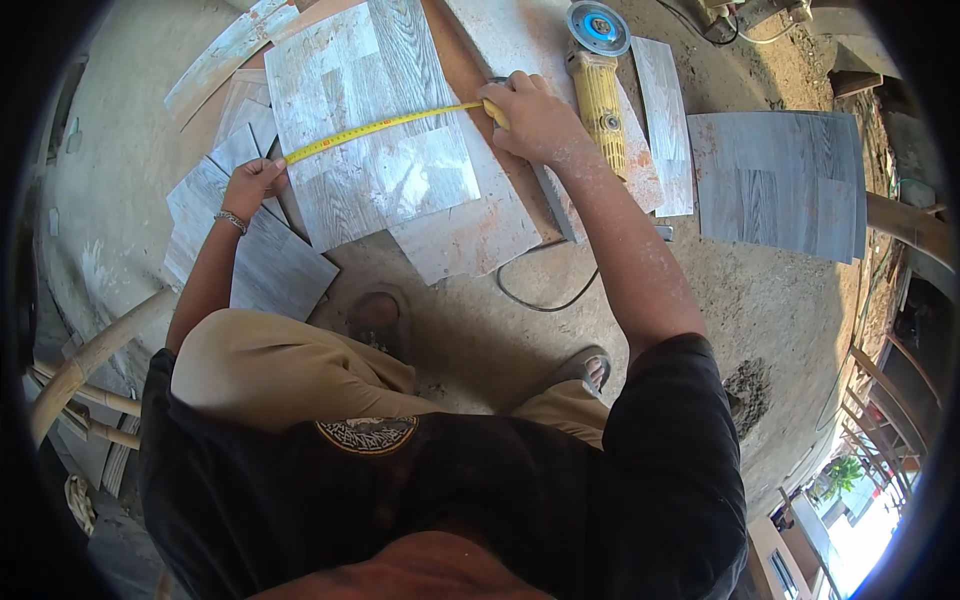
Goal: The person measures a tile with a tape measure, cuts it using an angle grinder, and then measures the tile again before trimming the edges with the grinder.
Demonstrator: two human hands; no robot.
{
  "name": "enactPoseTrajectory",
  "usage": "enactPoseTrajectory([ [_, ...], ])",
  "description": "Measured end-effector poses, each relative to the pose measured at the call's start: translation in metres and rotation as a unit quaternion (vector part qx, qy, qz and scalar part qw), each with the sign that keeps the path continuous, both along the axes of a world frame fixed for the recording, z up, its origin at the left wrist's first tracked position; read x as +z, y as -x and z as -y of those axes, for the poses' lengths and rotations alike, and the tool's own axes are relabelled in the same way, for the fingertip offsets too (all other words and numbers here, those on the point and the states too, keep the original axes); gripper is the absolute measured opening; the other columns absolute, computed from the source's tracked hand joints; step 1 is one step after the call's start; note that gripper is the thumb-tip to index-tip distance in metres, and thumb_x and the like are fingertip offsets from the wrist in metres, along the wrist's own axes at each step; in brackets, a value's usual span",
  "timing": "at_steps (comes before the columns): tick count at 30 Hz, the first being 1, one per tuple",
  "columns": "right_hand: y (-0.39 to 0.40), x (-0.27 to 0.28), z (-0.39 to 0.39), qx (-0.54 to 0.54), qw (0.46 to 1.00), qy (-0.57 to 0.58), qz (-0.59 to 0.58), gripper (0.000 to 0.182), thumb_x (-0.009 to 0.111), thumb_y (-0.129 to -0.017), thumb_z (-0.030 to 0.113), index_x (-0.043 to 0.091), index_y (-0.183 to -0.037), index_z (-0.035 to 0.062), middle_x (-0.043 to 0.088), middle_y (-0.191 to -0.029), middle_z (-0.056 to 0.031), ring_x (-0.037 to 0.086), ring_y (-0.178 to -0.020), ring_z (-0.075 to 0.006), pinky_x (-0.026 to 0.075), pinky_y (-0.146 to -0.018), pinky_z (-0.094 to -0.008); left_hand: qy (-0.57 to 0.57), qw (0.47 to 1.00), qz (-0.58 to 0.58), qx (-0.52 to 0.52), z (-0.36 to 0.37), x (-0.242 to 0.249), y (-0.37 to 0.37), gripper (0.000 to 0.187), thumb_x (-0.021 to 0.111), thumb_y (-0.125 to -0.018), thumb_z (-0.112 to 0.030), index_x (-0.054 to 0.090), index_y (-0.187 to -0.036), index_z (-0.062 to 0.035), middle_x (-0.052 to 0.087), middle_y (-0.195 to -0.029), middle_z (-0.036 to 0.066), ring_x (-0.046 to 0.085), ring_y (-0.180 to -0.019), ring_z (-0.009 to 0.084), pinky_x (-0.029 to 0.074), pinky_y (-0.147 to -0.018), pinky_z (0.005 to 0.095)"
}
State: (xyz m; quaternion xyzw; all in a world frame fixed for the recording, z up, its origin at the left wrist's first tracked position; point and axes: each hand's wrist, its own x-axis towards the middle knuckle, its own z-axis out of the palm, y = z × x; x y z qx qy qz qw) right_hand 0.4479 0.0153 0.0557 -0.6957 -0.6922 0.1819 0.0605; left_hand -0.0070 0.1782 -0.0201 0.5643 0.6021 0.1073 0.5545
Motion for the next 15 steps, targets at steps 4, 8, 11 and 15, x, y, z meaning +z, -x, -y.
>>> enactPoseTrajectory([
  [4,-0.007,-0.017,-0.047,-0.005,0.998,-0.013,0.053,0.054,0.066,-0.084,0.012,0.055,-0.137,0.015,0.057,-0.126,-0.0165,0.055,-0.125,-0.0373,0.051,-0.103,-0.0474,-0.061,0.997,-0.031,-0.024,-0.042,-0.005,-0.014,0.039,0.075,-0.093,-0.041,0.07,-0.08,-0.0048,0.069,-0.072,0.002,0.057,-0.06,0.0074,0.047,-0.057,0.0248],
  [8,-0.012,-0.033,-0.065,-0.027,0.997,-0.007,0.077,0.047,0.058,-0.092,0.011,0.054,-0.138,0.0179,0.054,-0.135,-0.0135,0.051,-0.132,-0.0329,0.05,-0.104,-0.0479,-0.073,0.993,-0.073,-0.05,-0.054,-0.006,-0.026,0.042,0.075,-0.092,-0.042,0.069,-0.074,-0.0047,0.065,-0.067,0.002,0.053,-0.055,0.0078,0.043,-0.055,0.0248],
  [11,-0.012,-0.042,-0.068,-0.03,0.996,-0.036,0.079,0.044,0.059,-0.093,0.013,0.054,-0.137,0.0132,0.056,-0.133,-0.0154,0.052,-0.131,-0.0359,0.049,-0.105,-0.0472,-0.065,0.996,-0.063,-0.018,-0.051,-0.008,-0.026,0.044,0.077,-0.091,-0.042,0.067,-0.07,-0.0048,0.064,-0.064,0.002,0.052,-0.054,0.0081,0.041,-0.054,0.0249],
  [15,-0.009,-0.038,-0.072,-0.047,0.994,-0.048,0.082,0.039,0.056,-0.096,0.011,0.055,-0.135,0.0137,0.055,-0.134,-0.0135,0.05,-0.132,-0.0342,0.05,-0.105,-0.0462,-0.036,0.999,-0.016,-0.018,-0.053,-0.009,-0.023,0.045,0.077,-0.09,-0.042,0.066,-0.068,-0.0047,0.063,-0.063,0.002,0.052,-0.055,0.0085,0.041,-0.054,0.0248],
])
